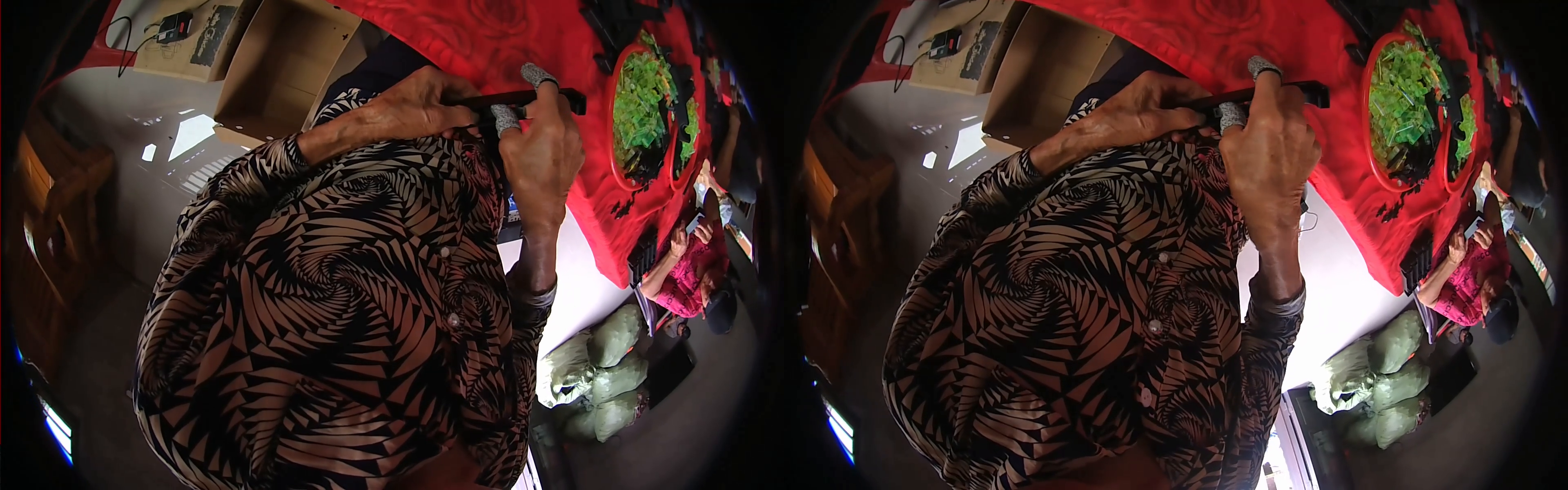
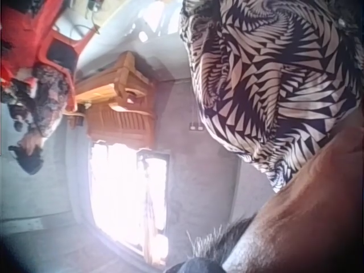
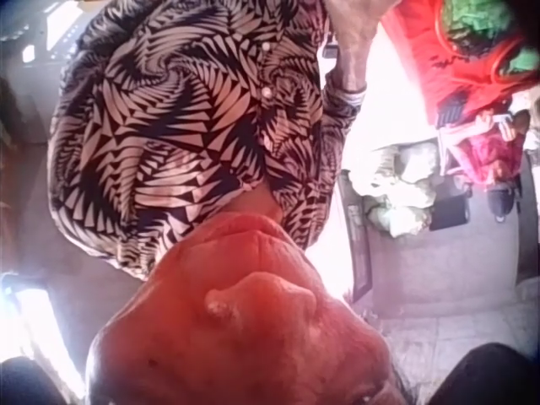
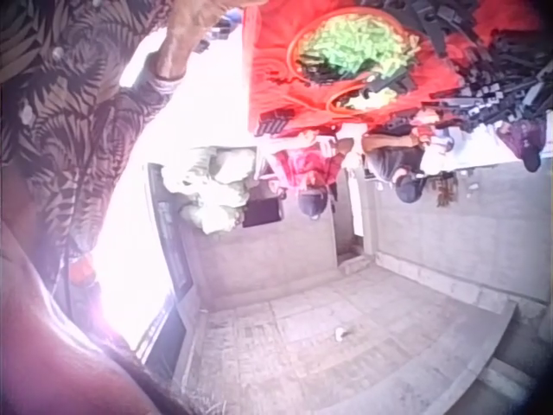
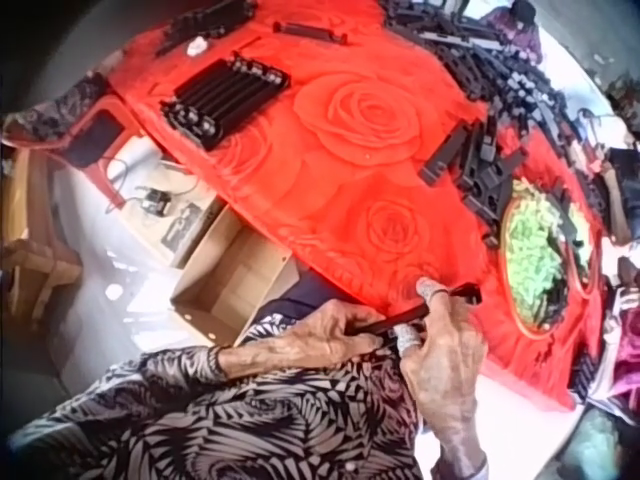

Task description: Using a small piece of abrasive or cleaning material to wipe down and clean plastic components for manufacturing.

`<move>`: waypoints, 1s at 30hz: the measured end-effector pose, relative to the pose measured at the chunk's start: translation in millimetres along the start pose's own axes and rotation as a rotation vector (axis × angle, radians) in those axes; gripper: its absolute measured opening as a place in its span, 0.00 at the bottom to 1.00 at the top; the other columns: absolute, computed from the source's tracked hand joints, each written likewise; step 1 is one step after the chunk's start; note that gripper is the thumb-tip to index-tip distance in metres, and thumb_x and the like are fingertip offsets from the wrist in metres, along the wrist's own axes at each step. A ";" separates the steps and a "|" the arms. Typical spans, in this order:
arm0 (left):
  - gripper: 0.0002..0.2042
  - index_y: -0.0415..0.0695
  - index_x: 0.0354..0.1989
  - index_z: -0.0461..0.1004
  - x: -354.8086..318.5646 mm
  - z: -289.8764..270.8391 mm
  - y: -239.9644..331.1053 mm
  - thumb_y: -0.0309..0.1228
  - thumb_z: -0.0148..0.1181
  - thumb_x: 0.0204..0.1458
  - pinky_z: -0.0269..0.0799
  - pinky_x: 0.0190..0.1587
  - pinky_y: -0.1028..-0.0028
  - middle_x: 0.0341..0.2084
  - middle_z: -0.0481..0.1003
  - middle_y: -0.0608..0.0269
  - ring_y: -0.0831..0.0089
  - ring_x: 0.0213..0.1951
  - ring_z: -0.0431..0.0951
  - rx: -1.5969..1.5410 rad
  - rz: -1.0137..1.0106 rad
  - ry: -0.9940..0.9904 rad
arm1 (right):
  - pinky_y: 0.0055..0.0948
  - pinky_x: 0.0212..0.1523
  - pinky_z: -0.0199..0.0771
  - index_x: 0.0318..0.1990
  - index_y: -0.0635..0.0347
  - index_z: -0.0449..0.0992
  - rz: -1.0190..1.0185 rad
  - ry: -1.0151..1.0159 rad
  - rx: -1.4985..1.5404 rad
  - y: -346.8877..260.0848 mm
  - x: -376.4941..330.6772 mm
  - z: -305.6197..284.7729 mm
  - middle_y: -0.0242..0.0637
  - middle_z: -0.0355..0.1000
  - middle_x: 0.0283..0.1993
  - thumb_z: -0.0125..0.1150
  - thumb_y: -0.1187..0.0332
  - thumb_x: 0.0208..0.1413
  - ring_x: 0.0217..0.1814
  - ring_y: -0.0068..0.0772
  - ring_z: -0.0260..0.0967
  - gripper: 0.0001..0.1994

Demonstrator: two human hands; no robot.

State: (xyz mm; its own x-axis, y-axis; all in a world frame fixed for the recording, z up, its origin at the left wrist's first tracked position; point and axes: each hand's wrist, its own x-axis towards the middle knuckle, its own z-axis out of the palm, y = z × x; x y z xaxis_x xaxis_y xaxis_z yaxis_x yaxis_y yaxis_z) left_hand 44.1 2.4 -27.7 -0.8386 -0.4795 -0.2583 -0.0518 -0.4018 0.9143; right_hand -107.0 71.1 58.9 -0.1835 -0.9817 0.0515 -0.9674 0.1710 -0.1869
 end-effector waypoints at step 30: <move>0.12 0.32 0.42 0.76 -0.4 6.0 -16.3 0.29 0.56 0.54 0.74 0.31 0.73 0.27 0.80 0.54 0.74 0.28 0.79 0.207 0.143 0.144 | 0.45 0.40 0.71 0.39 0.66 0.74 0.155 0.001 0.296 6.0 -5.1 5.0 0.48 0.74 0.38 0.59 0.79 0.40 0.39 0.54 0.73 0.14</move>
State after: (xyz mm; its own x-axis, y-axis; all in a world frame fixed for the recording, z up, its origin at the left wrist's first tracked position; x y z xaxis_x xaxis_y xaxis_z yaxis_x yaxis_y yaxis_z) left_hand 41.9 13.9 -40.6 -0.7605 -0.6316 -0.1508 -0.0611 -0.1615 0.9850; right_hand -111.0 76.7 52.6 -0.3249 -0.9457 0.0015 -0.8353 0.2862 -0.4695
